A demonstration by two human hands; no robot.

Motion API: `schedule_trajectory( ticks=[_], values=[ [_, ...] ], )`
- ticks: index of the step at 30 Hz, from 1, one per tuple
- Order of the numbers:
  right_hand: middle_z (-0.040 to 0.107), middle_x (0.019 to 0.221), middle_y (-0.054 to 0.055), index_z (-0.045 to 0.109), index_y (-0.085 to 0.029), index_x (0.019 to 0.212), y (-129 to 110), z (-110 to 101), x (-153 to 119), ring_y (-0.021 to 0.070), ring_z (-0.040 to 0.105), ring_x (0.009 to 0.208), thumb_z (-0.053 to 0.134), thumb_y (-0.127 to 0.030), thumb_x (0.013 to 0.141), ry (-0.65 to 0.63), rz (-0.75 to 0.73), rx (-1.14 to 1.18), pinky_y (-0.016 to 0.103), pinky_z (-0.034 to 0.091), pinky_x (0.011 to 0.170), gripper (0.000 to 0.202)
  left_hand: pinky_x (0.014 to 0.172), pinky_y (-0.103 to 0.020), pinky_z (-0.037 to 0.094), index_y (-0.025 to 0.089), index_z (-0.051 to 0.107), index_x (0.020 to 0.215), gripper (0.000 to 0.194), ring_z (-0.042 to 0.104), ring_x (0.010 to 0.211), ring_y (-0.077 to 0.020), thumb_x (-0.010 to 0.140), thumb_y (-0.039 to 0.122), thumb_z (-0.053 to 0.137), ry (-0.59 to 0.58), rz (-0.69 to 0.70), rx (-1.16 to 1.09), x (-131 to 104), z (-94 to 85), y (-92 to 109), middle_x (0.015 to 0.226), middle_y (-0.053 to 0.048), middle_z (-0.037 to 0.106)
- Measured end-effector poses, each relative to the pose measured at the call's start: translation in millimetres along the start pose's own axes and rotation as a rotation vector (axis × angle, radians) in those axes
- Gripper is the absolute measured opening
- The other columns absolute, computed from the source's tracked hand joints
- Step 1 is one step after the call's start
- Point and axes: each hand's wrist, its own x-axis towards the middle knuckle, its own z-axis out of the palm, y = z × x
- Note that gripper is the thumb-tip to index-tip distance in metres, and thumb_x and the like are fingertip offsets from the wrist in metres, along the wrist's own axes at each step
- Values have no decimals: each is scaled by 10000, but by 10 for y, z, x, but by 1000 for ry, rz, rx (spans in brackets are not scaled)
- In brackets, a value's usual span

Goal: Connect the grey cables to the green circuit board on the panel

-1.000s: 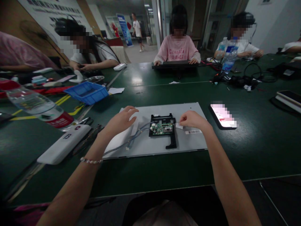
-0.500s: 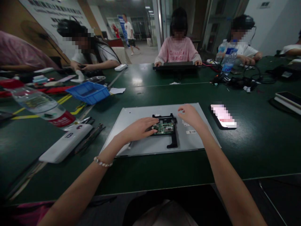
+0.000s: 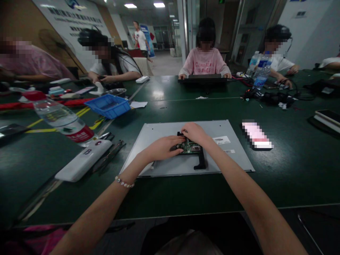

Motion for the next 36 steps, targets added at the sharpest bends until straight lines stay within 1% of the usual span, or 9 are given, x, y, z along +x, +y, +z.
schedule_trajectory(
  ticks=[4, 6, 9, 11, 14, 17, 25, 31, 36],
  values=[
    [704, 965, 73, 723, -190, 914, 4, -72, -40, 206, 619, 930, 500, -209, 885, 17, 16, -67, 286, 431, 814, 225, 1022, -400, 406, 180, 505, 1281, 409, 529, 1185, -228, 929, 380, 450, 12, 10, -18, -7, -1, 5, 1316, -85, 547],
    [691, 995, 84, 717, -181, 931, 58, -132, -86, 208, 614, 928, 486, -197, 892, 65, 40, -125, 290, 430, 803, 235, 1016, -406, 409, 183, 507, 1282, 407, 532, 1182, -229, 927, 374, 453, 16, 8, -27, -6, 0, 8, 1317, -87, 546],
    [669, 1052, 102, 703, -172, 972, 224, -215, -208, 216, 598, 959, 473, -177, 895, 142, 77, -210, 303, 425, 820, 243, 1006, -401, 416, 175, 506, 1283, 413, 531, 1181, -227, 930, 380, 447, 18, 13, -30, -5, 3, 7, 1316, -94, 546],
    [665, 1060, 118, 702, -161, 972, 366, -236, -316, 227, 586, 987, 478, -170, 888, 144, 99, -239, 315, 417, 850, 239, 1011, -399, 411, 169, 505, 1288, 425, 524, 1189, -226, 929, 391, 446, 19, 17, -19, -5, 8, 2, 1320, -97, 542],
    [674, 1036, 130, 705, -149, 961, 551, -192, -474, 234, 589, 987, 465, -173, 887, 113, 154, -193, 333, 420, 865, 252, 1034, -401, 388, 159, 504, 1296, 440, 509, 1206, -223, 928, 393, 443, 30, 20, -5, -2, 22, -6, 1337, -101, 528],
    [673, 1074, 117, 688, -153, 1023, 650, -96, -583, 222, 583, 1017, 460, -179, 885, 172, 169, -55, 340, 420, 901, 268, 1039, -401, 382, 155, 520, 1278, 415, 505, 1205, -221, 928, 361, 432, 42, 23, 3, 9, 40, 2, 1346, -100, 518],
    [651, 1127, 108, 662, -160, 1079, 655, 33, -657, 209, 569, 1060, 473, -239, 895, 303, 136, 158, 356, 412, 957, 275, 1068, -411, 342, 141, 449, 1324, 442, 461, 1242, -232, 905, 277, 404, 59, -3, 32, 50, 67, 87, 1376, -108, 478],
    [648, 1121, 102, 672, -188, 1064, 641, 40, -636, 207, 574, 1050, 438, -295, 921, 336, 144, 241, 363, 420, 954, 294, 1101, -428, 295, 176, 448, 1332, 443, 400, 1301, -231, 901, 259, 393, 51, -17, 21, 49, 67, 81, 1410, -79, 446],
    [643, 1117, 105, 680, -202, 1052, 641, 68, -615, 220, 573, 1054, 438, -320, 919, 323, 157, 271, 381, 424, 964, 300, 1093, -450, 303, 193, 468, 1320, 448, 403, 1300, -240, 879, 255, 424, 49, -29, -16, 37, 42, 56, 1412, -76, 447]
  ],
)
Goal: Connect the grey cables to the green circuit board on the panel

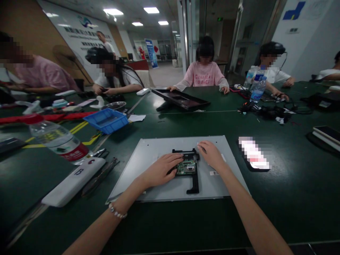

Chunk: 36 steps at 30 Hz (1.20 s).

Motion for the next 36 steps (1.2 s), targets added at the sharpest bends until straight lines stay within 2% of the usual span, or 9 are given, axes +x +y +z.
schedule_trajectory(
  ticks=[14, 23, 29, 36],
  values=[
    [640, 1116, 89, 676, -258, 1044, -76, 14, 43, 240, 568, 1070, 386, -364, 937, -4, 86, 71, 415, 432, 976, 326, 1109, -447, 291, 209, 468, 1324, 483, 379, 1322, -245, 842, 229, 473, 18, -45, -103, -37, -100, -23, 1423, -71, 439],
    [646, 1100, 84, 671, -266, 1055, -62, 20, 42, 250, 574, 1060, 390, -377, 932, 2, 73, 88, 424, 441, 968, 326, 1115, -436, 288, 204, 455, 1346, 508, 393, 1312, -234, 840, 244, 494, -24, -56, -117, -26, -146, -26, 1424, -68, 441],
    [641, 1099, 92, 664, -249, 1056, -42, 23, 31, 242, 574, 1059, 400, -374, 929, 8, 65, 72, 419, 440, 966, 319, 1106, -436, 298, 195, 472, 1326, 479, 411, 1296, -233, 848, 236, 479, -13, -61, -98, -17, -193, 18, 1410, -69, 455],
    [640, 1115, 106, 653, -206, 1088, 5, 58, 21, 233, 568, 1060, 409, -355, 932, 2, 37, 46, 412, 427, 971, 325, 1086, -449, 303, 205, 498, 1286, 436, 422, 1286, -245, 851, 225, 466, -14, -94, -71, -25, -150, 84, 1398, -67, 465]
  ],
)
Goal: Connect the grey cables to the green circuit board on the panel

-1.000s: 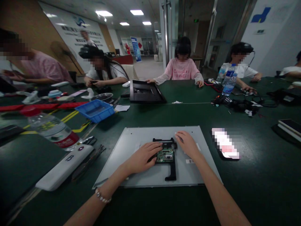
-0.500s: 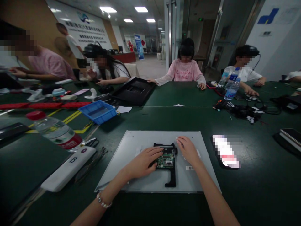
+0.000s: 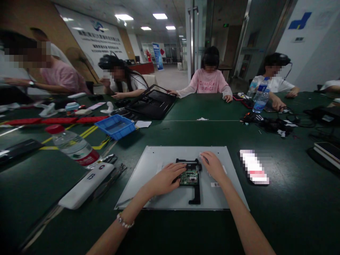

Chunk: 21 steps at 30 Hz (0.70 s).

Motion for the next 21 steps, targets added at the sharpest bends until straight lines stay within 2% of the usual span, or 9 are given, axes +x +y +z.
schedule_trajectory(
  ticks=[3, 6, 10, 13, 17, 21],
  values=[
    [639, 1129, 112, 642, -191, 1113, 46, 24, -5, 231, 567, 1065, 417, -349, 931, 7, -7, -6, 413, 426, 968, 330, 1086, -452, 295, 207, 525, 1250, 417, 428, 1278, -246, 834, 208, 488, -6, 36, -37, 43, -37, -20, 1366, -66, 497],
    [636, 1135, 112, 636, -191, 1118, 74, 36, -9, 227, 566, 1067, 421, -345, 932, 20, -14, -13, 403, 426, 966, 323, 1071, -385, 334, 216, 502, 1269, 421, 466, 1242, -206, 849, 200, 482, 14, 64, -154, 159, -121, -113, 1335, -56, 524],
    [638, 1125, 110, 631, -198, 1117, 80, 30, -7, 231, 568, 1056, 436, -333, 927, 19, -37, -25, 405, 430, 957, 305, 1038, -376, 371, 219, 498, 1270, 383, 511, 1191, -206, 892, 262, 453, 50, -89, -196, 421, -243, -280, 1297, -51, 559],
    [637, 1120, 111, 630, -192, 1112, 73, 10, -3, 229, 568, 1048, 440, -322, 925, 11, -47, -32, 398, 433, 948, 296, 1044, -387, 360, 195, 512, 1261, 391, 507, 1195, -233, 891, 314, 470, 26, -117, -165, 615, -291, -321, 1280, -65, 570],
    [639, 1096, 108, 625, -180, 1106, 66, -3, 7, 220, 567, 1036, 442, -293, 924, 17, -63, -34, 383, 432, 946, 282, 1067, -393, 339, 208, 475, 1300, 434, 475, 1234, -238, 886, 336, 488, 30, -78, -161, 681, -218, -233, 1330, -67, 527],
    [641, 1093, 107, 626, -190, 1112, 91, 27, 16, 217, 569, 1035, 449, -278, 920, 20, -67, -46, 380, 432, 943, 275, 1107, -393, 305, 212, 360, 1386, 514, 374, 1322, -228, 897, 317, 479, 148, -46, -137, 470, -1, -133, 1439, -89, 390]
  ],
)
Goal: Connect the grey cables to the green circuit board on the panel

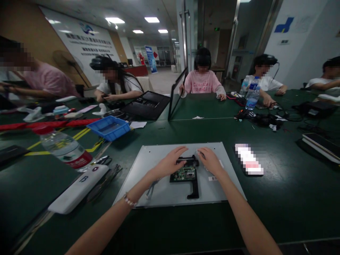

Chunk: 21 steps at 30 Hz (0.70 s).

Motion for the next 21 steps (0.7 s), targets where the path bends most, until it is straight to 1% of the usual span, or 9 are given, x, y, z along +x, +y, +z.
schedule_trajectory(
  ticks=[3, 7, 10, 14, 16, 21],
  values=[
    [639, 1103, 108, 627, -195, 1114, 23, 27, 0, 219, 570, 1040, 457, -280, 916, 4, 3, -7, 384, 436, 939, 274, 1118, -396, 295, 215, 311, 1405, 521, 324, 1355, -226, 917, 333, 451, 102, -83, -9, -235, 119, -5, 1483, -100, 301],
    [634, 1116, 106, 624, -191, 1114, 23, 33, -1, 215, 569, 1044, 459, -272, 913, 2, 9, -5, 377, 434, 944, 272, 1125, -414, 278, 225, 250, 1433, 575, 283, 1375, -238, 924, 403, 448, 141, -155, 3, -432, 195, -1, 1510, -101, 242],
    [634, 1113, 104, 624, -190, 1110, 13, 24, 0, 216, 565, 1046, 463, -267, 911, -3, 10, -11, 375, 428, 950, 267, 1121, -427, 281, 224, 223, 1446, 633, 263, 1385, -257, 910, 462, 461, 118, -189, 8, -489, 224, 31, 1527, -107, 204],
    [637, 1099, 105, 626, -188, 1104, 6, 9, -4, 220, 568, 1037, 486, -257, 893, -2, 11, -21, 375, 433, 942, 262, 1111, -471, 284, 244, 197, 1460, 724, 248, 1389, -298, 869, 538, 494, 47, -193, 34, -523, 232, 93, 1546, -103, 154],
    [637, 1101, 106, 627, -183, 1101, 3, 2, -8, 222, 569, 1034, 509, -250, 876, 5, 15, -30, 374, 433, 941, 263, 1104, -484, 289, 251, 180, 1466, 757, 241, 1391, -310, 854, 557, 503, 28, -192, 58, -534, 225, 119, 1554, -101, 124],
    [652, 1073, 104, 642, -172, 1061, -14, -29, -13, 225, 581, 1018, 534, -214, 844, 19, 37, -54, 369, 437, 929, 246, 1129, -518, 204, 237, 183, 1470, 812, 172, 1409, -327, 821, 581, 529, 23, -159, 187, -541, 222, 125, 1556, -109, 99]
  ],
)
